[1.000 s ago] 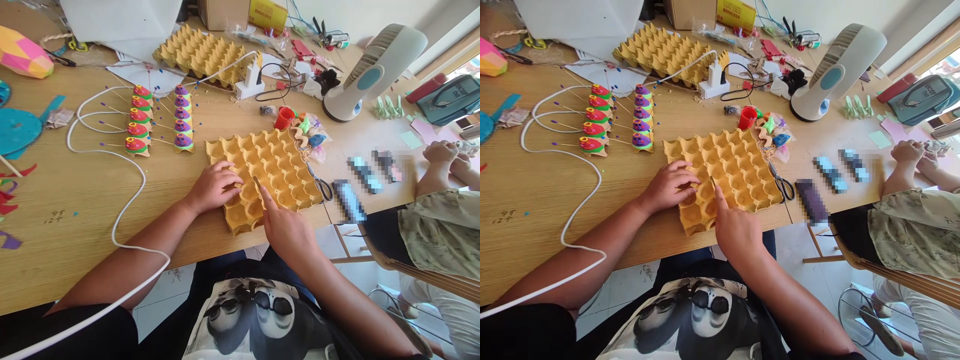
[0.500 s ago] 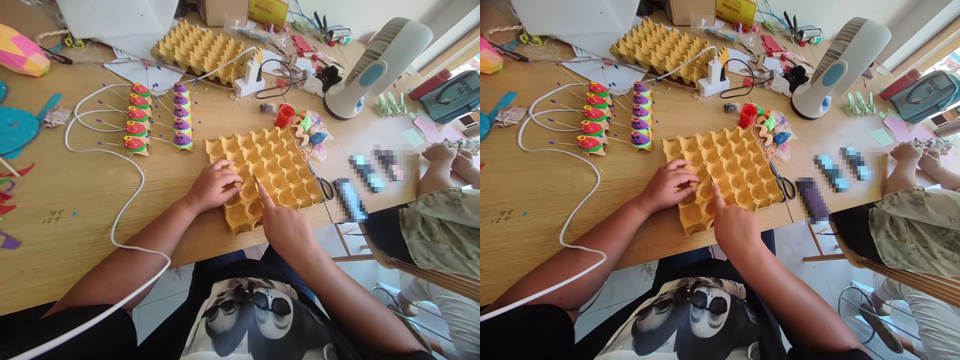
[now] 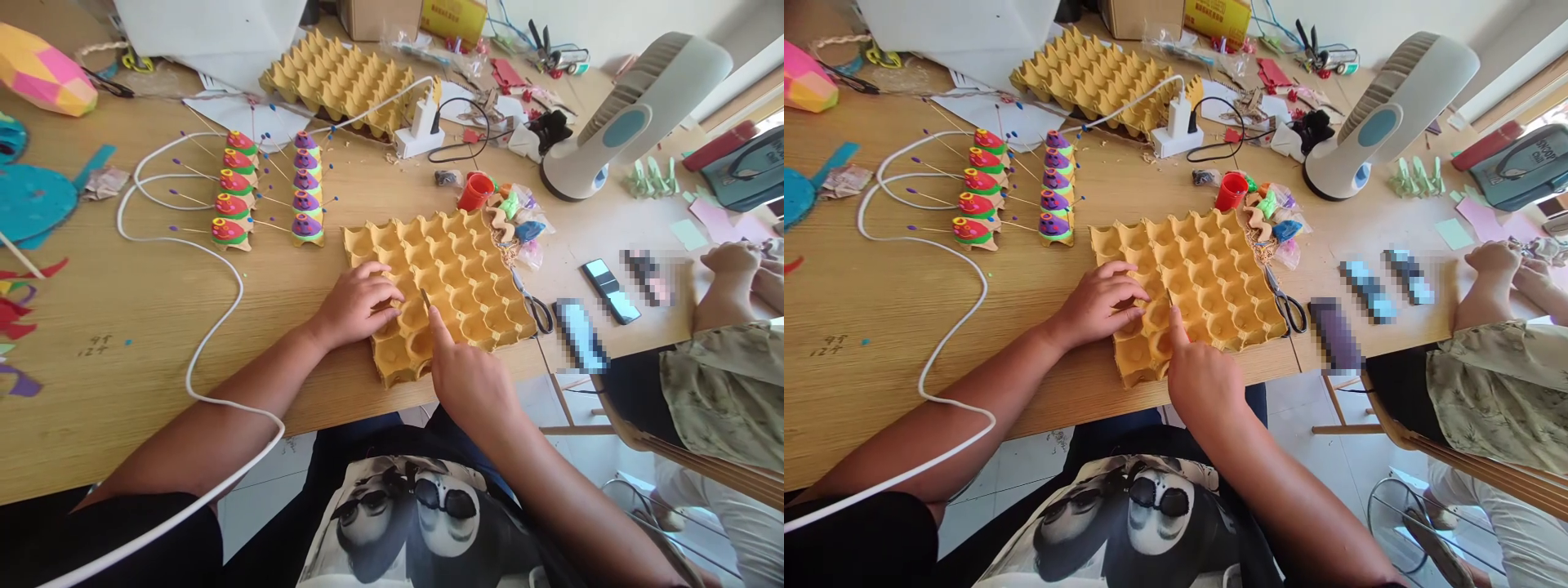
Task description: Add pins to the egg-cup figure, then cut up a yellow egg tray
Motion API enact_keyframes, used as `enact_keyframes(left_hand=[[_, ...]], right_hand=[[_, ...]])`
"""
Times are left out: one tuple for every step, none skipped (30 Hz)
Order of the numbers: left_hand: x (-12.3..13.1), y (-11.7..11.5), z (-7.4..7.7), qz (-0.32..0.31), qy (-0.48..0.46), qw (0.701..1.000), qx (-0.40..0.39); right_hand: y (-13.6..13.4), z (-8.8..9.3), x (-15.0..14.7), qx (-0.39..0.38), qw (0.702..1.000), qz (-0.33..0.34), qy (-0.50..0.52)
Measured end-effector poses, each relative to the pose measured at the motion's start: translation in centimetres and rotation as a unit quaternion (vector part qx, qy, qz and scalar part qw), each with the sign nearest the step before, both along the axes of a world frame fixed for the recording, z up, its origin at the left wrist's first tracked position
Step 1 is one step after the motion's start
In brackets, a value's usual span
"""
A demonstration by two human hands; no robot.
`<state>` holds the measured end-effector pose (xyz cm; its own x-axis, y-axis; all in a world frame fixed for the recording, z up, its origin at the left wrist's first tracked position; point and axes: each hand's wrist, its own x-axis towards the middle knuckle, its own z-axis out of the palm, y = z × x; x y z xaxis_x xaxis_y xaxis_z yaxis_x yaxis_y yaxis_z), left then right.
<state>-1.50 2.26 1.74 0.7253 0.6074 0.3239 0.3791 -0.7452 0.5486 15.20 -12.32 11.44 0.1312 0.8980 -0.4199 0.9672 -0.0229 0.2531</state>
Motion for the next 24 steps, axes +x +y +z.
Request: enact_keyframes(left_hand=[[0.0, 0.0, 0.0, 0.001, 0.0, 1.0, 0.0], [0.0, 0.0, -0.1, 0.003, 0.0, 1.0, 0.001], [0.0, 0.0, -0.1, 0.004, 0.0, 1.0, 0.002], [0.0, -0.1, -0.1, 0.006, 0.0, 1.0, 0.002], [0.0, -0.1, -0.1, 0.008, 0.001, 1.0, 0.003], [0.0, -0.1, 0.0, 0.011, 0.001, 1.0, 0.004], [0.0, -0.2, 0.0, 0.012, 0.002, 1.0, 0.005], [0.0, -0.2, 0.1, 0.011, 0.002, 1.0, 0.006], [0.0, -0.2, 0.1, 0.01, 0.002, 1.0, 0.007], [0.0, -0.3, 0.2, 0.008, 0.002, 1.0, 0.007], [0.0, -0.3, 0.2, 0.006, 0.002, 1.0, 0.008], [0.0, -0.2, 0.2, 0.007, 0.002, 1.0, 0.008], [0.0, -0.2, 0.2, 0.009, 0.002, 1.0, 0.009], [0.0, -0.2, 0.1, 0.012, 0.002, 1.0, 0.009], [0.0, -0.2, 0.1, 0.015, 0.002, 1.0, 0.01], [0.0, -0.1, 0.0, 0.017, 0.001, 1.0, 0.011], [0.0, -0.1, 0.0, 0.017, 0.0, 1.0, 0.012], [0.0, -0.1, -0.1, 0.017, 0.0, 1.0, 0.013], [-0.1, -0.1, -0.1, 0.017, 0.0, 1.0, 0.014], [-0.1, -0.1, -0.1, 0.017, 0.0, 1.0, 0.014], [-0.1, -0.1, -0.1, 0.018, -0.001, 1.0, 0.013], [-0.1, 0.0, -0.1, 0.018, -0.001, 1.0, 0.01], [-0.1, 0.0, -0.1, 0.017, 0.0, 1.0, 0.006], [-0.2, 0.1, 0.0, 0.015, 0.0, 1.0, 0.001]], right_hand=[[0.3, -0.1, 0.0, -0.003, 1.0, -0.002, 0.001], [0.6, -0.2, 0.1, -0.002, 1.0, -0.003, 0.002], [0.9, -0.2, 0.2, 0.0, 1.0, -0.002, 0.005], [0.9, -0.2, 0.3, 0.003, 1.0, 0.0, 0.008], [0.9, -0.2, 0.4, 0.002, 1.0, 0.003, 0.011], [0.7, -0.1, 0.6, -0.002, 1.0, 0.006, 0.013], [0.4, 0.1, 0.7, -0.008, 1.0, 0.007, 0.013], [0.1, 0.2, 0.8, -0.014, 1.0, 0.006, 0.011], [-0.2, 0.4, 0.8, -0.017, 1.0, 0.005, 0.009], [-0.4, 0.5, 0.8, -0.018, 1.0, 0.004, 0.006], [-0.5, 0.5, 0.7, -0.016, 1.0, 0.005, 0.004], [-0.5, 0.5, 0.6, -0.012, 1.0, 0.006, 0.004], [-0.5, 0.3, 0.5, -0.007, 1.0, 0.009, 0.005], [-0.3, 0.2, 0.3, -0.001, 1.0, 0.012, 0.005], [-0.2, 0.0, 0.2, 0.005, 1.0, 0.013, 0.003], [-0.1, -0.3, 0.2, 0.01, 1.0, 0.014, 0.004], [0.0, -0.4, 0.2, 0.013, 1.0, 0.012, 0.006], [-0.1, -0.6, 0.3, 0.015, 1.0, 0.011, 0.011], [-0.2, -0.6, 0.5, 0.017, 1.0, 0.011, 0.018], [-0.3, -0.6, 0.7, 0.018, 0.999, 0.012, 0.025], [-0.5, -0.4, 0.9, 0.018, 0.999, 0.012, 0.033], [-0.8, -0.3, 1.1, 0.018, 0.999, 0.01, 0.04], [-1.0, -0.1, 1.2, 0.019, 0.999, 0.006, 0.046], [-1.1, 0.1, 1.3, 0.02, 0.998, 0.0, 0.052]])
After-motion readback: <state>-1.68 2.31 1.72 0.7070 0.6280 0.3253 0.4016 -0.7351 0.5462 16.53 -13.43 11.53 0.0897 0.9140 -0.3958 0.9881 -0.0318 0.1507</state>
